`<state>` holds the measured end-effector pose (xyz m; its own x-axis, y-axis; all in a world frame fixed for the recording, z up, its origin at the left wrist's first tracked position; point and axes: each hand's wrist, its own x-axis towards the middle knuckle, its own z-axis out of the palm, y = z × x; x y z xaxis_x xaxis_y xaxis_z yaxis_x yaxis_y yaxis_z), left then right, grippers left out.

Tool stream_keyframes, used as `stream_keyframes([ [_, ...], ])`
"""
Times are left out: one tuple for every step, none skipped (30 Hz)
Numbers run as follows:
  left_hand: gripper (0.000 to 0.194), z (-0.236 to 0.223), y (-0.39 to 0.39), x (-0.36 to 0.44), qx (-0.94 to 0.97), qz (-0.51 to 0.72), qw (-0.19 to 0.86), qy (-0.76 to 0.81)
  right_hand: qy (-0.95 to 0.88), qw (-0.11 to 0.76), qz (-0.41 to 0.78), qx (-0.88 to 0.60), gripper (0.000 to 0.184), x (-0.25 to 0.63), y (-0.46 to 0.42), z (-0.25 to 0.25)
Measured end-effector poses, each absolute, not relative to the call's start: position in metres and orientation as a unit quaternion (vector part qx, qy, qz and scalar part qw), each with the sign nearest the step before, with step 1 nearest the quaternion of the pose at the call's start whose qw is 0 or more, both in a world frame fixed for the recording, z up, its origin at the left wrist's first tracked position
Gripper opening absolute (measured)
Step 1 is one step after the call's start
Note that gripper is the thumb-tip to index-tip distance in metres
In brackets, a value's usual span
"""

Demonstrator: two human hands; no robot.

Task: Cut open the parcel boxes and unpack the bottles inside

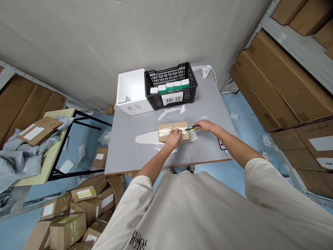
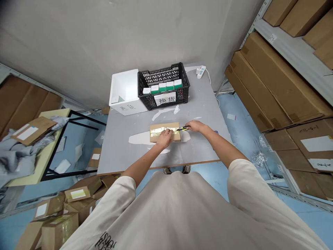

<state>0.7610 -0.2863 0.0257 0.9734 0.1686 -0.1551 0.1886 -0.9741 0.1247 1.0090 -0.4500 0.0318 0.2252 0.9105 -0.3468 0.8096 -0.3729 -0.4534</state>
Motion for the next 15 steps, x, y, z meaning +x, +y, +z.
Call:
stream_keyframes([
  [0.059,0.026,-0.286,0.761,0.991,-0.074,0.068,0.091,-0.542,0.097,0.309,-0.775,0.028,1.008,-0.453,0.031],
  [0.058,0.026,-0.286,0.761,0.991,-0.076,0.067,0.092,-0.530,0.110,0.335,-0.771,0.029,1.007,-0.458,0.030],
  [0.057,0.026,-0.286,0.762,0.990,-0.079,0.067,0.094,-0.518,0.126,0.360,-0.766,0.030,1.005,-0.463,0.029],
  [0.057,0.027,-0.285,0.762,0.990,-0.081,0.066,0.095,-0.503,0.145,0.385,-0.760,0.032,1.003,-0.468,0.028],
  [0.056,0.027,-0.285,0.763,0.990,-0.082,0.065,0.097,-0.488,0.165,0.408,-0.754,0.034,1.000,-0.473,0.028],
  [0.056,0.028,-0.285,0.764,0.990,-0.082,0.063,0.098,-0.472,0.184,0.428,-0.749,0.036,0.997,-0.479,0.027],
  [0.056,0.029,-0.285,0.764,0.990,-0.080,0.061,0.100,-0.457,0.200,0.444,-0.744,0.037,0.993,-0.484,0.026],
  [0.057,0.029,-0.285,0.765,0.990,-0.079,0.059,0.101,-0.447,0.212,0.458,-0.739,0.039,0.989,-0.489,0.025],
  [0.058,0.029,-0.285,0.766,0.990,-0.078,0.059,0.102,-0.440,0.221,0.469,-0.733,0.039,0.984,-0.494,0.024],
  [0.058,0.030,-0.285,0.767,0.990,-0.080,0.061,0.102,-0.434,0.228,0.478,-0.729,0.040,0.980,-0.499,0.022],
  [0.058,0.030,-0.284,0.768,0.989,-0.083,0.064,0.100,-0.426,0.236,0.484,-0.727,0.041,0.976,-0.505,0.020],
  [0.058,0.031,-0.283,0.768,0.989,-0.088,0.070,0.098,-0.413,0.246,0.487,-0.729,0.042,0.972,-0.510,0.018],
  [0.058,0.031,-0.282,0.768,0.988,-0.093,0.076,0.096,-0.398,0.259,0.488,-0.733,0.043,0.968,-0.515,0.017],
  [0.059,0.031,-0.281,0.768,0.987,-0.097,0.084,0.096,-0.379,0.278,0.484,-0.738,0.044,0.965,-0.520,0.015],
  [0.062,0.031,-0.280,0.768,0.986,-0.098,0.093,0.097,-0.358,0.300,0.478,-0.744,0.045,0.963,-0.525,0.014],
])
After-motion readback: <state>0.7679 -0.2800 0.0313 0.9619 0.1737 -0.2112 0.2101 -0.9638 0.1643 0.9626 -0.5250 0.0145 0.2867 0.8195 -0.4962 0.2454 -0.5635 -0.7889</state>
